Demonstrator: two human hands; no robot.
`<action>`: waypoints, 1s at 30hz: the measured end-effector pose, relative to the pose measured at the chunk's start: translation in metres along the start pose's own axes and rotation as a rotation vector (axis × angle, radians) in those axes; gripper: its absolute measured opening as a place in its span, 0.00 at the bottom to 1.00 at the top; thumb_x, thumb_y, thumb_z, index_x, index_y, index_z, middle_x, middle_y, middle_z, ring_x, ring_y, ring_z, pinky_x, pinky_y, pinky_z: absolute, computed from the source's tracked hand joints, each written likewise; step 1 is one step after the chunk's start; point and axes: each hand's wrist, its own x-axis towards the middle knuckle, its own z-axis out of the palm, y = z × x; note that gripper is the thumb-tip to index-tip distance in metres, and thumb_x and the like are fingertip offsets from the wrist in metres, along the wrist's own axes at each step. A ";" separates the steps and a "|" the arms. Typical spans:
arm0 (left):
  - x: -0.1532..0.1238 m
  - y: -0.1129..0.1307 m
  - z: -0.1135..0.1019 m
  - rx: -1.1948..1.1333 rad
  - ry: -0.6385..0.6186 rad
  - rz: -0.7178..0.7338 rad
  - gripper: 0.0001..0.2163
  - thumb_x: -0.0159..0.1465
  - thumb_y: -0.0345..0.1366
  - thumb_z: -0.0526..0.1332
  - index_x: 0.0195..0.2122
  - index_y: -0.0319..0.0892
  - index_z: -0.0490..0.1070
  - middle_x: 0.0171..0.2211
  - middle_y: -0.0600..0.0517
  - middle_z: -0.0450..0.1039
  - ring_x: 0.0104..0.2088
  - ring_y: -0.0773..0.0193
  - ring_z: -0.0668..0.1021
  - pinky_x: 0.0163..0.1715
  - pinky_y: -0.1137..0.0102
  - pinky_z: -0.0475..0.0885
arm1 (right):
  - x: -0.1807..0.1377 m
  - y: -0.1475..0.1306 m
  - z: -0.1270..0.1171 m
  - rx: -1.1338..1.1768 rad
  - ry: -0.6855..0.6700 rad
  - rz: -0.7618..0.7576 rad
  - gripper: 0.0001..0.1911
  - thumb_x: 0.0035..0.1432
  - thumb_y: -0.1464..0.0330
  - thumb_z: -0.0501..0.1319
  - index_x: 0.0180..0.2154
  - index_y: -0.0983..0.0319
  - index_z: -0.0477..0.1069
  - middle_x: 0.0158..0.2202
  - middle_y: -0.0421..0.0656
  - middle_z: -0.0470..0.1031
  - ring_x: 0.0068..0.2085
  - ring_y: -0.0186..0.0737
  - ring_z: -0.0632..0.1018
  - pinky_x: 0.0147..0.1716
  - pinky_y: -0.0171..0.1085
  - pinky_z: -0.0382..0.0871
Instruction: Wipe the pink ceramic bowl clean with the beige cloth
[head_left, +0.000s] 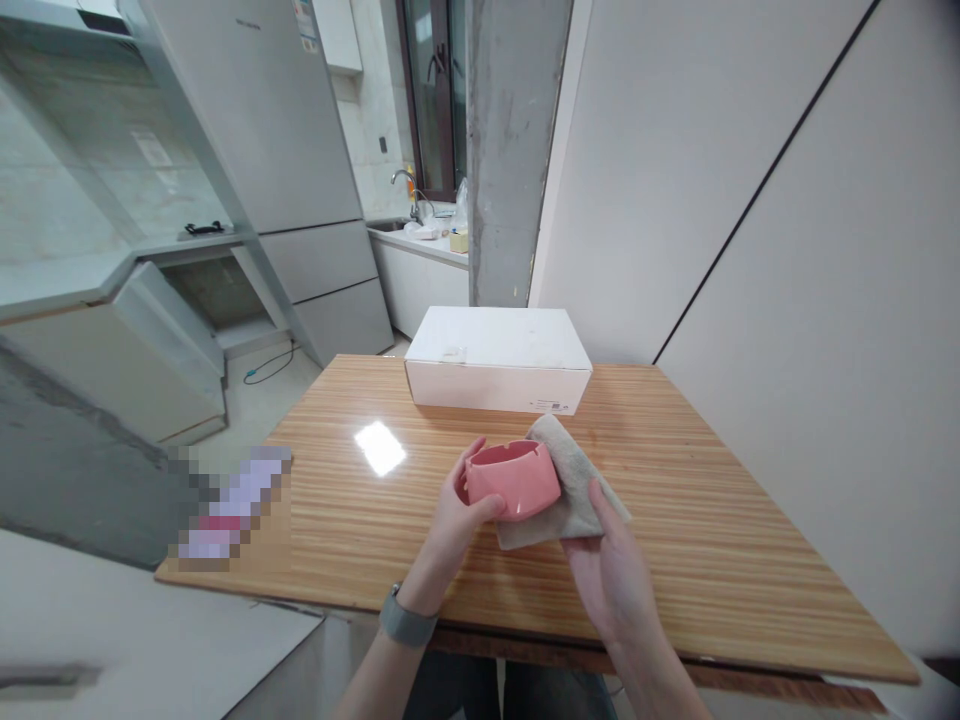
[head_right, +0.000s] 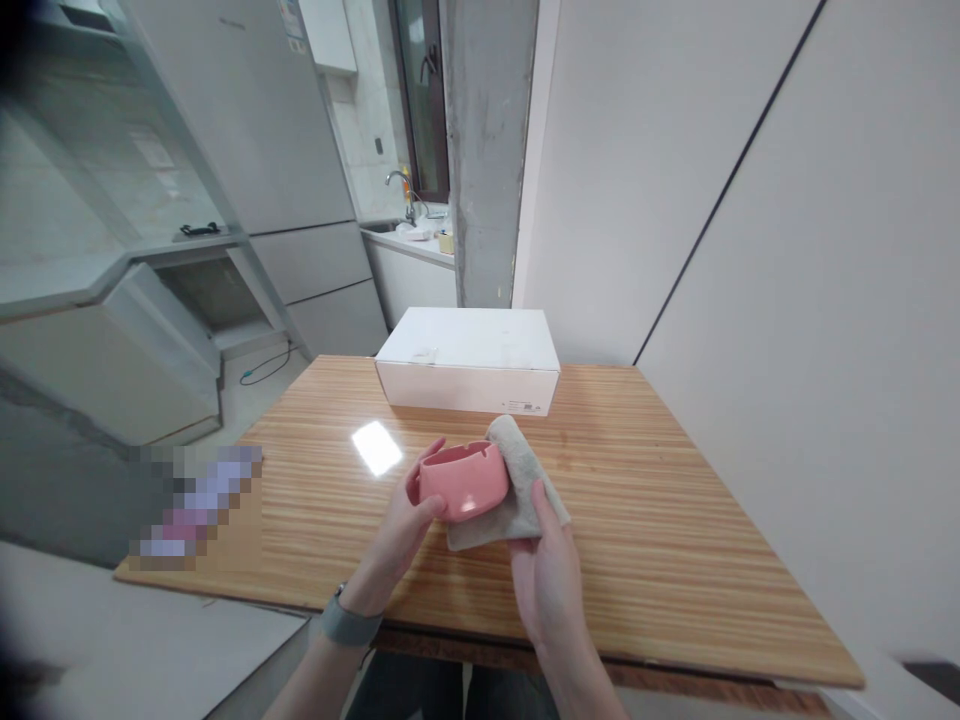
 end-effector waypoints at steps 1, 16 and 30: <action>0.000 0.000 0.002 0.019 0.019 0.013 0.44 0.44 0.38 0.75 0.63 0.43 0.60 0.56 0.40 0.71 0.54 0.46 0.74 0.52 0.58 0.69 | 0.000 0.001 0.000 0.001 0.009 -0.003 0.21 0.52 0.58 0.68 0.46 0.58 0.77 0.50 0.44 0.79 0.59 0.51 0.72 0.54 0.47 0.72; -0.002 0.001 0.005 0.053 0.063 -0.105 0.46 0.45 0.41 0.75 0.64 0.41 0.58 0.54 0.40 0.72 0.56 0.44 0.72 0.57 0.55 0.65 | -0.008 0.003 0.003 -0.001 -0.045 -0.031 0.23 0.51 0.57 0.69 0.49 0.57 0.76 0.48 0.43 0.80 0.56 0.49 0.75 0.55 0.48 0.70; -0.007 0.001 0.012 -0.443 -0.120 -0.304 0.27 0.61 0.50 0.61 0.57 0.39 0.69 0.58 0.44 0.70 0.61 0.50 0.67 0.58 0.61 0.67 | -0.005 0.029 -0.007 -0.523 -0.208 -0.374 0.18 0.57 0.60 0.65 0.49 0.56 0.77 0.54 0.42 0.76 0.60 0.49 0.71 0.65 0.49 0.54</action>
